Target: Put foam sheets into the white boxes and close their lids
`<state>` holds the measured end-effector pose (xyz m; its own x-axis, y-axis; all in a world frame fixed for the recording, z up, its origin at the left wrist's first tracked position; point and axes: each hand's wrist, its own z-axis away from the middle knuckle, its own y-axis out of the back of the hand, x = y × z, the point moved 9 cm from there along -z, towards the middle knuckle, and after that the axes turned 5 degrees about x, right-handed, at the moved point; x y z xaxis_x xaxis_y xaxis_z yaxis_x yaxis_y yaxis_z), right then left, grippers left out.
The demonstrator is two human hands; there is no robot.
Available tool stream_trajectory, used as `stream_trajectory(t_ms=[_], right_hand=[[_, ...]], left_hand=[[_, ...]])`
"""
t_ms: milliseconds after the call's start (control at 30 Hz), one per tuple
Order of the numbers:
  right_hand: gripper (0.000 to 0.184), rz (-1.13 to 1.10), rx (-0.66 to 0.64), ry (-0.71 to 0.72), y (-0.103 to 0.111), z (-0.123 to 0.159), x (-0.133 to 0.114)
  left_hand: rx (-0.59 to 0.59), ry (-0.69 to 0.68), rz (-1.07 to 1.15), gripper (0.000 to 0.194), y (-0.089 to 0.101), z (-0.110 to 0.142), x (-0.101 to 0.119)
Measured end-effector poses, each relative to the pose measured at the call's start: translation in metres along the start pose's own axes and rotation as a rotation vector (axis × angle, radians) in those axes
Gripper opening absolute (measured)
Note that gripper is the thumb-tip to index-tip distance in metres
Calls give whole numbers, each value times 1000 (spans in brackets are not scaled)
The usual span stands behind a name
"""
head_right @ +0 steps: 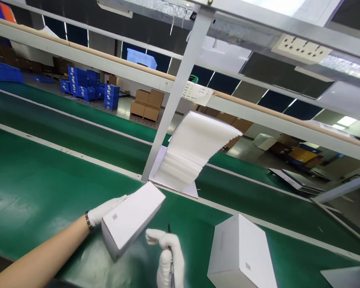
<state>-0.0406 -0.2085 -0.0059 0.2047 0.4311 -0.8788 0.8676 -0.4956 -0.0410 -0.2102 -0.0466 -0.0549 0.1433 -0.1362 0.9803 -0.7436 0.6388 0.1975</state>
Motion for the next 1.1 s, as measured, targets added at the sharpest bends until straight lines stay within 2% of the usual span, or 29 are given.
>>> stream_trajectory(t_ms=[100,167,267,333,433,533,667,900,1100], right_hand=[[40,102,-10,36,18,-40,-18],[50,166,-22,-21,23,-74,-15],[64,252,-83,-220,11,-111,12],[62,288,-94,-330,0,-123,32],[59,311,-74,-362,-13,-130,47],[56,398,-63,-336,-14,-131,52],[53,502,-83,-262,-13,-130,49],[48,534,-117,-217,-16,-131,46],[48,533,-97,-198,-19,-131,43]], left_hand=[[-173,74,359,85,-20,10,-21],[-174,96,526,90,-18,17,-31],[-111,5,514,88,-5,24,-31],[-93,-81,397,80,0,27,-21],[-71,-101,240,74,2,31,-9],[-63,-75,205,73,2,31,-2],[-88,-69,224,78,-2,30,0],[-97,-72,256,81,-4,29,-3],[-116,-85,313,83,-7,29,-4]])
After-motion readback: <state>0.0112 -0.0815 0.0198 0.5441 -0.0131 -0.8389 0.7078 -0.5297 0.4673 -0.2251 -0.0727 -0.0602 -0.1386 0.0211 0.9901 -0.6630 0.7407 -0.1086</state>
